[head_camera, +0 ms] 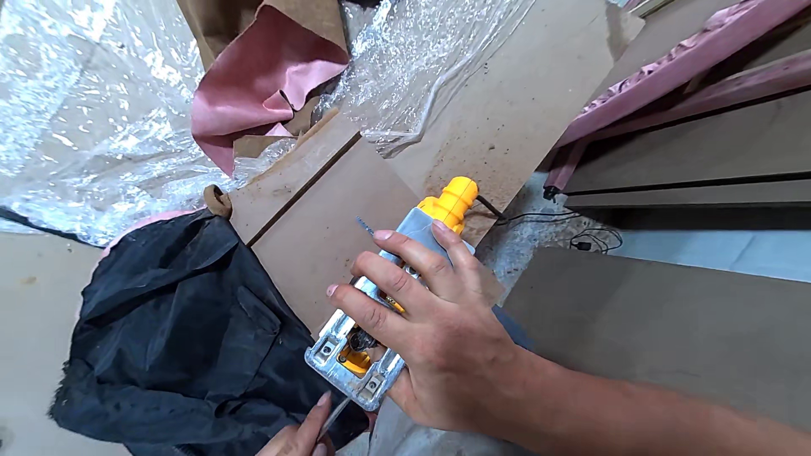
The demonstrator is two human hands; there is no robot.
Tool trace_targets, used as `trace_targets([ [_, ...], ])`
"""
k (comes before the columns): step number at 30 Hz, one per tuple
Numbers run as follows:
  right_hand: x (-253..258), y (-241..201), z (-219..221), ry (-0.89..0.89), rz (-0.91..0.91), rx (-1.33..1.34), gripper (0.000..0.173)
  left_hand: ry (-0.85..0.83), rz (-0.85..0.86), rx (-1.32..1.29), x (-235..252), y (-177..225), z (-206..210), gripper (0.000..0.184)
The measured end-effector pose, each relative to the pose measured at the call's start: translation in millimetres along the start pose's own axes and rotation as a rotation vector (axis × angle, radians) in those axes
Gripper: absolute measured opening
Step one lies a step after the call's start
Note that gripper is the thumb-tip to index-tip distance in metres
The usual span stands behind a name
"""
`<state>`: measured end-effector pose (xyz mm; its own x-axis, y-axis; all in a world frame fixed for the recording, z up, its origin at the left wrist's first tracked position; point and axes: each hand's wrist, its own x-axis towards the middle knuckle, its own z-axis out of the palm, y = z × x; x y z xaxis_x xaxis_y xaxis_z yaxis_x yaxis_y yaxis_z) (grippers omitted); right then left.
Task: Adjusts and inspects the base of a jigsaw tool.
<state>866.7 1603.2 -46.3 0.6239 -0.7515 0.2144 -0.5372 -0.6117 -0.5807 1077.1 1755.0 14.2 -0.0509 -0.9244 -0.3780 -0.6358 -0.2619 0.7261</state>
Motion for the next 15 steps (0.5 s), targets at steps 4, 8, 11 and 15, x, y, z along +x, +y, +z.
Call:
trace_targets([
  [4,0.2,-1.2,0.3,-0.003,-0.006,-0.007,0.067,0.046,0.02,0.019,20.9,10.6,-2.0,0.037],
  [8,0.6,-1.4,0.2,-0.006,0.001,-0.002,0.065,0.018,0.058,0.04,33.1,13.1,-3.1,0.03],
  [11,0.7,-1.6,0.6,-0.011,0.005,-0.006,0.064,0.065,0.0,0.087,38.0,14.6,0.7,0.032],
  [15,1.2,-2.8,0.5,-0.019,0.014,-0.018,0.065,0.06,-0.024,0.195,43.6,19.2,-1.9,0.037],
])
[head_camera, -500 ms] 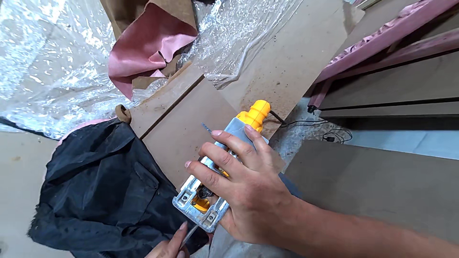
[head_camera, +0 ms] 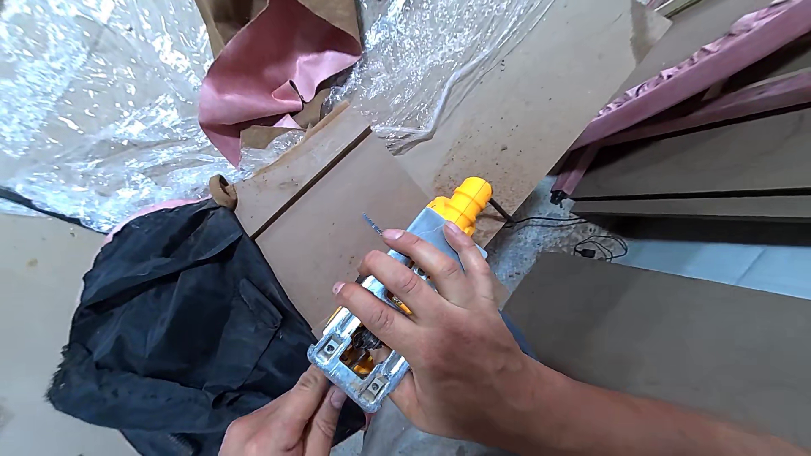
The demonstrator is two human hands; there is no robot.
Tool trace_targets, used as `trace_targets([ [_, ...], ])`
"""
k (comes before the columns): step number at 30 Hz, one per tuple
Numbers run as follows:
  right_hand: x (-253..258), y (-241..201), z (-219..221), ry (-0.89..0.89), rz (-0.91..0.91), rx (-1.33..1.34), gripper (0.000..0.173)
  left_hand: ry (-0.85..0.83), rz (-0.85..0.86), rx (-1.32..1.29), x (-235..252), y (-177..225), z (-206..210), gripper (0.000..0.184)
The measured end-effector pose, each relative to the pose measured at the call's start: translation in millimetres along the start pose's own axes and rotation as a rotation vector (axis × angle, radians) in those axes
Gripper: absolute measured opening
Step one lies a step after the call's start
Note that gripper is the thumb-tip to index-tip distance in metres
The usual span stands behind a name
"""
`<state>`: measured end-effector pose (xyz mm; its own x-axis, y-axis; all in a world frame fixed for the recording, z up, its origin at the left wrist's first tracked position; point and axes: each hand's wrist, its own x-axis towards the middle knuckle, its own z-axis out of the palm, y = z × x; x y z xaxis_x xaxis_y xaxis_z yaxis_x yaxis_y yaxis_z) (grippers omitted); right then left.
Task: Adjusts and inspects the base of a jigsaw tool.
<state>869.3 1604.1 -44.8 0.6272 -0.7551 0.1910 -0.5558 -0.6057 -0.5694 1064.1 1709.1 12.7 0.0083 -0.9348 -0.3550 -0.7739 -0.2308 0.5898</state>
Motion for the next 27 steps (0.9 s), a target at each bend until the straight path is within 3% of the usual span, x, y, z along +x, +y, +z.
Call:
trace_targets([
  [7,0.5,0.7,-0.5,-0.014,-0.005,-0.015,0.066,0.002,0.03,0.032,9.1,-0.6,-2.4,0.032],
  [19,0.0,2.0,0.2,-0.004,-0.004,-0.002,0.066,-0.123,0.019,-0.144,11.3,-0.3,-15.7,0.027],
  [27,0.9,1.9,0.1,-0.002,-0.008,-0.014,0.065,-0.045,0.008,0.015,8.8,11.9,-8.9,0.027],
])
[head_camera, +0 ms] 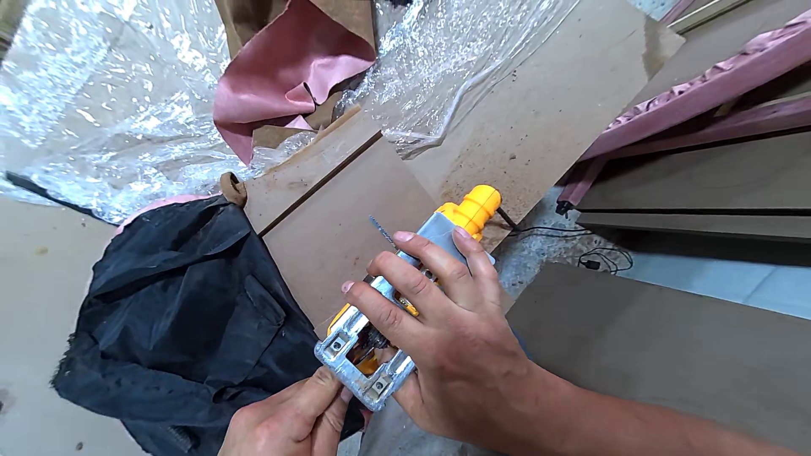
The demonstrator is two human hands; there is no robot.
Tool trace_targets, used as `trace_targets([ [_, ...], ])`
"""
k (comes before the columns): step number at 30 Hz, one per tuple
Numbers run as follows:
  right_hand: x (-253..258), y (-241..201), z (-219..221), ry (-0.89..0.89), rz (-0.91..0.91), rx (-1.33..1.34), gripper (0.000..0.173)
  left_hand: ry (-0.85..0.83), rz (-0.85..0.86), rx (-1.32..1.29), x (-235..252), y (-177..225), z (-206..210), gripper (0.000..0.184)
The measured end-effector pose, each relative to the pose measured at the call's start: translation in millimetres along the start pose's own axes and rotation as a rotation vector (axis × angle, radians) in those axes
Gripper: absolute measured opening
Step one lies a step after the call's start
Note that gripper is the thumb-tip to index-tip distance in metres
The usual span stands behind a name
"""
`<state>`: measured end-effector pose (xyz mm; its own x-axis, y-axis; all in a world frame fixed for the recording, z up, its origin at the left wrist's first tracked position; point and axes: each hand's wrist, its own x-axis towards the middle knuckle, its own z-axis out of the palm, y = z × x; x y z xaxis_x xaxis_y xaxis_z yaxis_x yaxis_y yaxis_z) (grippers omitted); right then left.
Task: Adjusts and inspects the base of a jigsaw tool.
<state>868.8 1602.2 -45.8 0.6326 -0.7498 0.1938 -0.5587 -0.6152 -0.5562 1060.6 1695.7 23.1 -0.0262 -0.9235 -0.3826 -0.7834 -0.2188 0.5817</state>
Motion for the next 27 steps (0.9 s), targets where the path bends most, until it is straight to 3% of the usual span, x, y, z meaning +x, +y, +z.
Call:
trace_targets([
  [10,-0.2,-0.7,1.6,0.0,-0.003,-0.013,0.064,0.026,-0.151,-0.054,0.7,-2.8,3.8,0.025],
  [15,-3.0,1.2,1.8,0.022,0.002,-0.004,0.061,-0.036,-0.143,-0.392,-6.9,-20.0,2.1,0.027],
  [20,1.0,1.2,0.5,0.018,0.006,-0.009,0.062,0.002,-0.01,-0.195,-6.3,-9.6,4.0,0.027],
  [27,-1.8,0.7,0.7,0.026,0.011,-0.01,0.06,0.051,-0.036,-0.06,-4.1,-2.2,8.7,0.025],
])
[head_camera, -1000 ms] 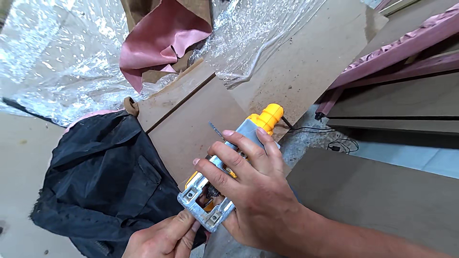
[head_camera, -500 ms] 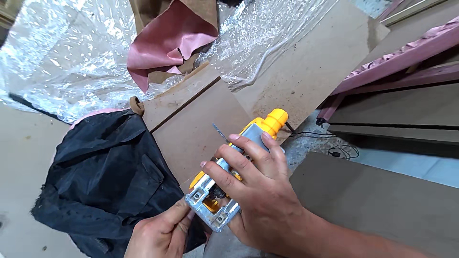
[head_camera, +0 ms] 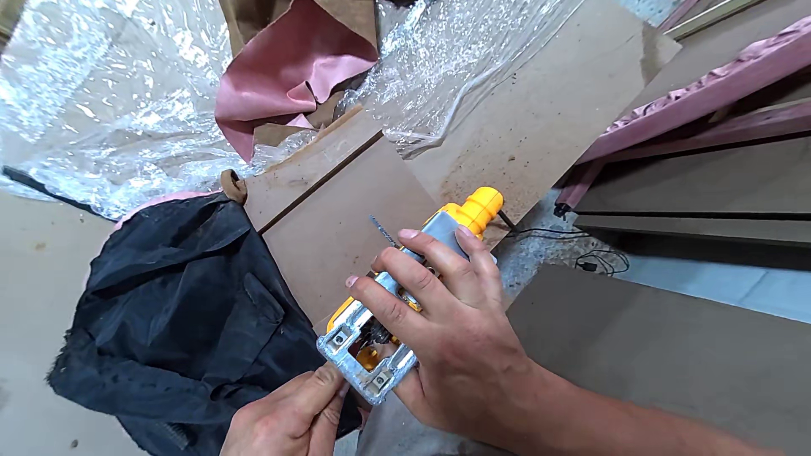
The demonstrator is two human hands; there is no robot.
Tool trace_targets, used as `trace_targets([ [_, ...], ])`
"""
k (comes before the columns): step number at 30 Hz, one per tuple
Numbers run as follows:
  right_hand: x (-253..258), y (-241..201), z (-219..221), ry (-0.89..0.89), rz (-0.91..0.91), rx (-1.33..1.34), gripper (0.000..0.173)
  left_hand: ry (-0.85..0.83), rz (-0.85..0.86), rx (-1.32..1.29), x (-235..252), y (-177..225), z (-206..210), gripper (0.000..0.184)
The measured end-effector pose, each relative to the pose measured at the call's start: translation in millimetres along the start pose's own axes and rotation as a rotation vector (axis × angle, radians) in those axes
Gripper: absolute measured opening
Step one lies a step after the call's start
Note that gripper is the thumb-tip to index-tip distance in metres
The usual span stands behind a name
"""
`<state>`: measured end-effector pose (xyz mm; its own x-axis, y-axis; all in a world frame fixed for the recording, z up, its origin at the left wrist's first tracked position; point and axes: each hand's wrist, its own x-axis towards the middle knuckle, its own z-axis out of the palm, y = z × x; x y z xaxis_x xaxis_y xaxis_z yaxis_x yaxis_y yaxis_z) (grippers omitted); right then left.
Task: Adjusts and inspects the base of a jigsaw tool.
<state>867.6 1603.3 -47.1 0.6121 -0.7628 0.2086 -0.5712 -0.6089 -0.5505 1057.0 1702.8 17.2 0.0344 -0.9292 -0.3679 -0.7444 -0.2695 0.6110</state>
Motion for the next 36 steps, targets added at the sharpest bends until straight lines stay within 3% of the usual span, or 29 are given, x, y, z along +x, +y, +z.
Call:
trace_targets([
  [15,-2.6,-3.6,0.7,-0.015,-0.006,-0.009,0.062,-0.03,-0.259,-0.498,-3.1,-2.7,6.8,0.025],
  [26,-7.3,-4.5,3.5,0.011,-0.013,-0.03,0.056,-0.055,-0.342,-0.601,-1.0,-2.7,7.2,0.021],
  [36,-7.5,-4.6,3.1,0.021,-0.032,-0.023,0.062,-0.237,-0.445,-0.727,15.2,-9.0,-11.6,0.019],
])
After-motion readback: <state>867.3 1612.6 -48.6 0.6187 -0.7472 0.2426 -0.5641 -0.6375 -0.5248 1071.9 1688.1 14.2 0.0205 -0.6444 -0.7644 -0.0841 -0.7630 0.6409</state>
